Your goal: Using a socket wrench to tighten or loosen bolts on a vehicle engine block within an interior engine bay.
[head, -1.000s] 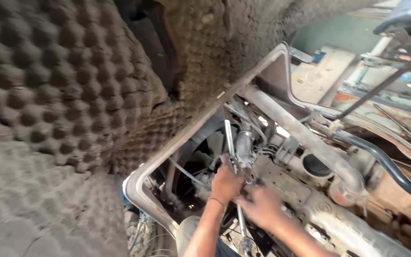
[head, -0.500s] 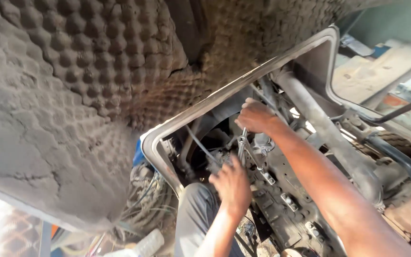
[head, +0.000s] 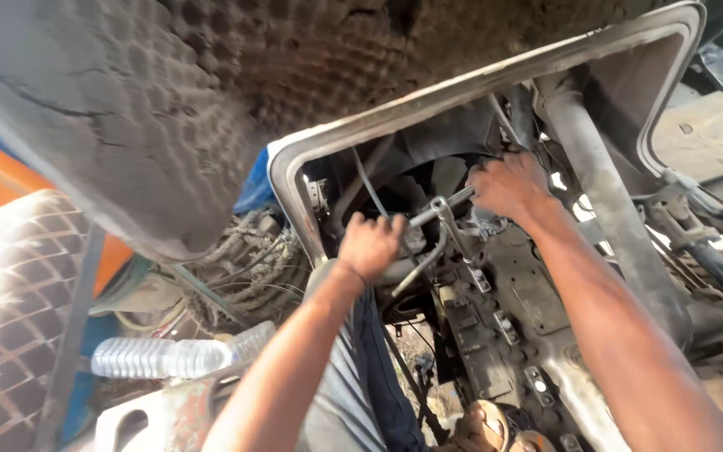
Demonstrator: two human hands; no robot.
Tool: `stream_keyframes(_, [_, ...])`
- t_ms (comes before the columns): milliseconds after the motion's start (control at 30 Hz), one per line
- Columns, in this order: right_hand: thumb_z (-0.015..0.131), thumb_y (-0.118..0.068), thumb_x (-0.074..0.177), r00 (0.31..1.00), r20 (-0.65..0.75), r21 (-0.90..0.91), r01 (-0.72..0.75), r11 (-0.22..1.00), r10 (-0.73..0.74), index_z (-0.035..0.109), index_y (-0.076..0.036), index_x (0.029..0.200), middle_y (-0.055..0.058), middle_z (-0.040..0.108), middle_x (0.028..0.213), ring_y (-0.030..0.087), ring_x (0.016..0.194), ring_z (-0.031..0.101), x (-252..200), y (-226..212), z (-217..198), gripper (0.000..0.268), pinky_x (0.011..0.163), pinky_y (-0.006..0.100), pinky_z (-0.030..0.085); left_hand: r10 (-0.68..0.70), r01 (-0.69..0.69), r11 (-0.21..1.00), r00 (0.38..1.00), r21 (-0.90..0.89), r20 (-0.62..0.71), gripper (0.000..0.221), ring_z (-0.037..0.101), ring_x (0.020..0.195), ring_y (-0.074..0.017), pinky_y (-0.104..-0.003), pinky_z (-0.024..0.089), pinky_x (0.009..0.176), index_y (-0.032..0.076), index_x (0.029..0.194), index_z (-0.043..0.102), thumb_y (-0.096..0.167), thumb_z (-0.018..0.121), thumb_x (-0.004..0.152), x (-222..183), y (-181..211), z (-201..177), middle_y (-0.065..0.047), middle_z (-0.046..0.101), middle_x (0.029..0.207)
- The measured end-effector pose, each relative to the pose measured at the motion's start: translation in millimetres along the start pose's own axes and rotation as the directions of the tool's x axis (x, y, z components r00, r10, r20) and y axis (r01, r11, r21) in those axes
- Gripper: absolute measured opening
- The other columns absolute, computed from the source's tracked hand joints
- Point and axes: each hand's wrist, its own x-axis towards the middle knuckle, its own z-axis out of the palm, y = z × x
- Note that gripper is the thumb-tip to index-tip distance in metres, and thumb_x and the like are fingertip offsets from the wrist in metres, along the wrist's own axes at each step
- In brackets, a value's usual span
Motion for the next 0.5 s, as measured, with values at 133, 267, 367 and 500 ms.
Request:
stream_keyframes(133, [0.059,-0.045,0.091,0.988,0.101,0.015,-0.12,0.993,0.118,0.072,-0.019,0.114,0.012,0.072,0.11,0.032,0.109,0.068,-26.5,-8.0,-9.7,0.037,0.09,0.05,0.048,0.122,-0.119,0.991,0.992,-0.067,0.041,0.039,0.071,0.074,-0.0278,-0.046,0.047,0.078,0.011,0.117,0.057,0.046,0.05,0.102,32.4,-39.0,-0.6,-0.011,0.069,0.086])
stream_keyframes(267, [0.055,-0.038,0.102,0.98,0.104,-0.016,-0.169,0.986,0.169,0.073,-0.017,0.115,0.014,0.076,0.104,0.03,0.102,0.073,-63.6,-38.0,4.8,0.031,0.086,0.047,0.053,0.242,-0.247,0.964,0.968,-0.096,-0.062,0.061,0.069,0.071,-0.029,-0.045,0.048,0.07,0.011,0.106,0.063,0.069,0.051,0.092,66.2,-69.3,5.2,-0.01,0.068,0.082])
stream_keyframes(367, [0.064,-0.042,0.083,0.882,-0.275,0.062,-0.382,0.922,0.384,0.077,-0.019,0.097,0.008,0.074,0.082,0.031,0.078,0.073,-68.7,-54.3,-2.2,0.03,0.073,0.053,0.054,0.456,-0.498,0.865,0.834,-0.066,-0.311,0.06,0.069,0.076,-0.0308,-0.044,0.049,0.072,0.011,0.091,0.064,0.07,0.055,0.096,105.4,-93.1,9.8,-0.009,0.066,0.083])
stream_keyframes(500, [0.062,-0.041,0.091,0.883,-0.011,0.117,-0.465,0.878,0.469,0.075,-0.016,0.09,0.007,0.071,0.071,0.025,0.061,0.071,-66.8,-52.6,-11.1,0.029,0.055,0.044,0.054,0.461,-0.551,0.82,0.798,-0.157,-0.389,0.055,0.064,0.078,-0.0296,-0.043,0.048,0.076,0.01,0.086,0.064,0.065,0.062,0.092,91.7,-87.7,11.2,-0.009,0.063,0.081])
